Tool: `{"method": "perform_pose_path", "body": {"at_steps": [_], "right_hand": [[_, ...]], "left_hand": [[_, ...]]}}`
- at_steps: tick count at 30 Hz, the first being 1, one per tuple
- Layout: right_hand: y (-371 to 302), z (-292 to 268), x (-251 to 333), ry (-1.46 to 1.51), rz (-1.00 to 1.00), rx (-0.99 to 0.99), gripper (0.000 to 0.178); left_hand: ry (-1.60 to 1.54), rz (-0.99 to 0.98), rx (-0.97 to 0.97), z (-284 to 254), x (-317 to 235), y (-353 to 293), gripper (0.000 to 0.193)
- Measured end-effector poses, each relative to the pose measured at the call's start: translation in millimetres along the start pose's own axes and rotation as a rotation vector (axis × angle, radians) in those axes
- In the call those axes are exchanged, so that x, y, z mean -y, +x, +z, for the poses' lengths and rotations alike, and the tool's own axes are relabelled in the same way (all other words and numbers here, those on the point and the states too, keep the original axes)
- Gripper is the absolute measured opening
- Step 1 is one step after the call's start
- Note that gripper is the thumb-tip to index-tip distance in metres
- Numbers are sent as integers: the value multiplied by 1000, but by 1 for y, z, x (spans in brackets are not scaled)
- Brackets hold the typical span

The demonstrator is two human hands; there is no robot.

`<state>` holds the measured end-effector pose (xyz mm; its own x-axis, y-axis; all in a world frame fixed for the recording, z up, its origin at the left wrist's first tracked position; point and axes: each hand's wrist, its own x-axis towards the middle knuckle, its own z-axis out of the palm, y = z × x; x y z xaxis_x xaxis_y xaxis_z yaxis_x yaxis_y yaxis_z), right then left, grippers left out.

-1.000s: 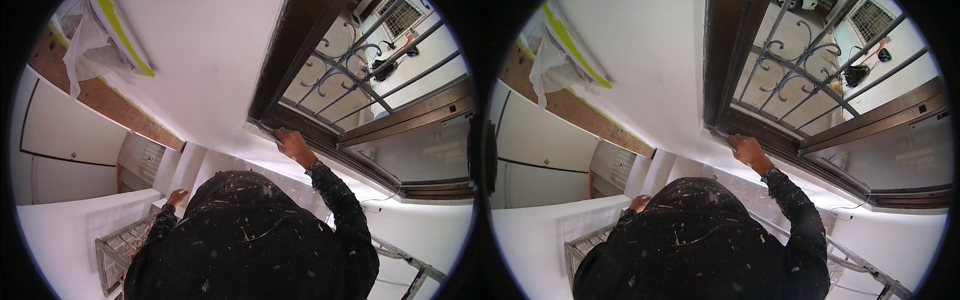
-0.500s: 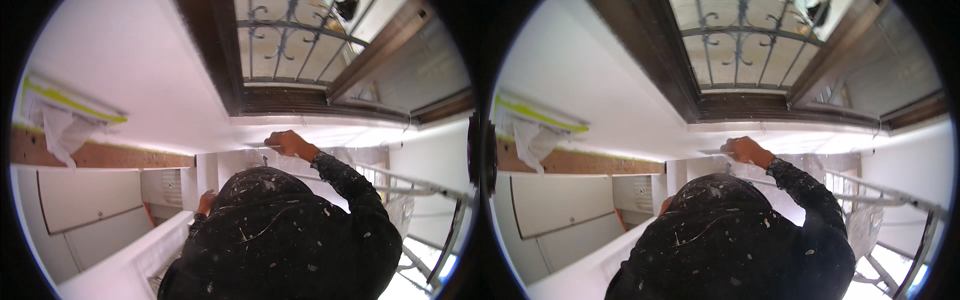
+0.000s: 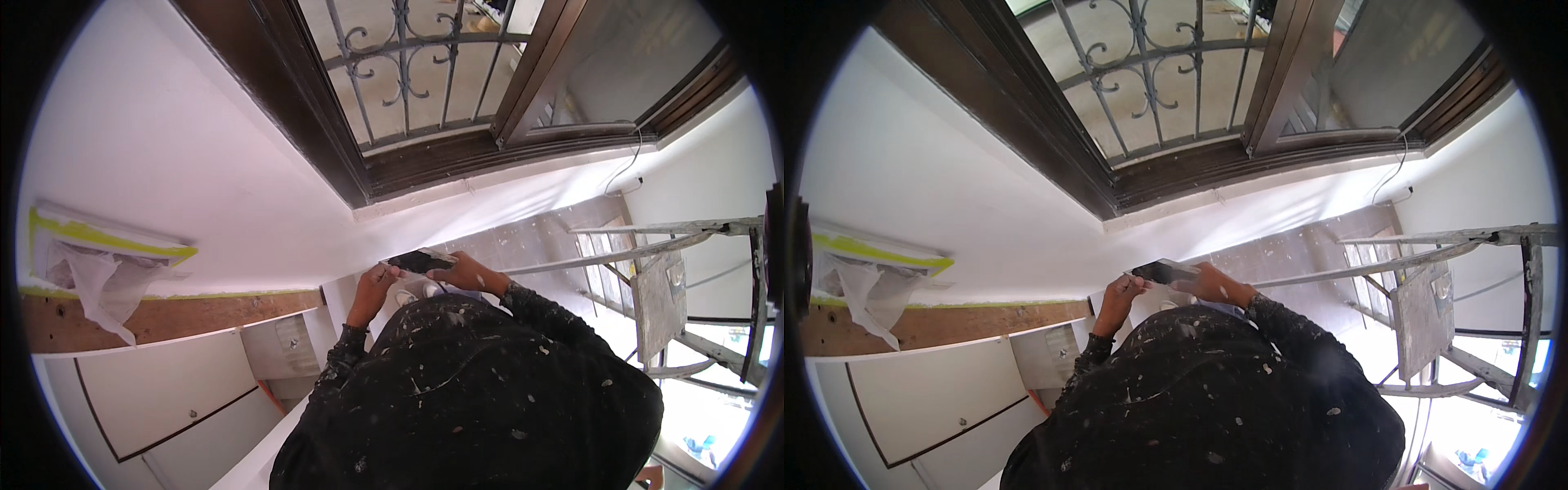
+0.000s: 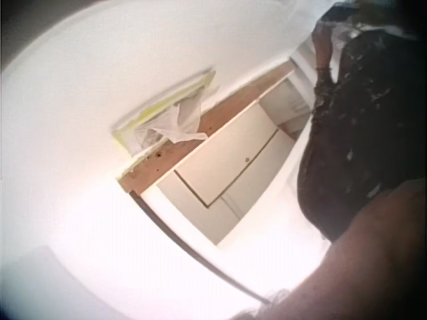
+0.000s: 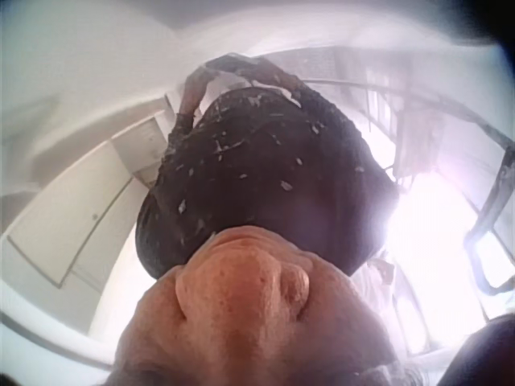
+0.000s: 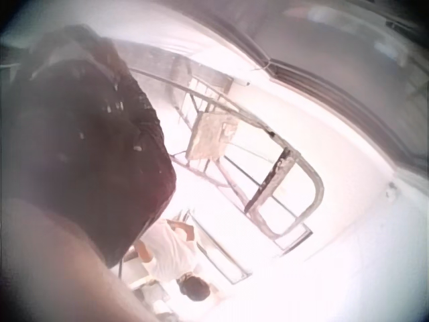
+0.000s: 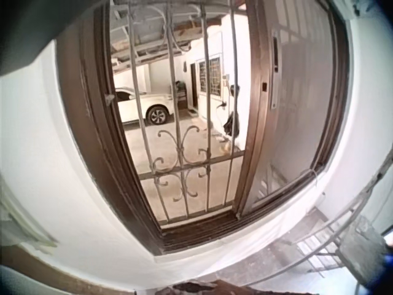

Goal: The person applies plaster to the wall around a window frame using a trowel. They repeatedly smooth and level the surface along the edges and corners, working methodically to create an even finish.

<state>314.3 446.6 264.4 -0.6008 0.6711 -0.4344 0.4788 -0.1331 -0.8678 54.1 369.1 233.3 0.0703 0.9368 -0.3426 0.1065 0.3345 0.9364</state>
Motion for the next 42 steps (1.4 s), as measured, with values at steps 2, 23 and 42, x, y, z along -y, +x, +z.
{"method": "perform_pose_path", "body": {"at_steps": [2,23,42], "right_hand": [[0,0,3,5,18,-24,45],[52,-55,-62,807,-151,-310,40],[75,-37,-40,405,-46,-426,33]], "left_hand": [[39,130,8,-2,-17,2,36],[999,282,-61,64,-60,101,48],[622,167,-238,37,-32,54,38]]}}
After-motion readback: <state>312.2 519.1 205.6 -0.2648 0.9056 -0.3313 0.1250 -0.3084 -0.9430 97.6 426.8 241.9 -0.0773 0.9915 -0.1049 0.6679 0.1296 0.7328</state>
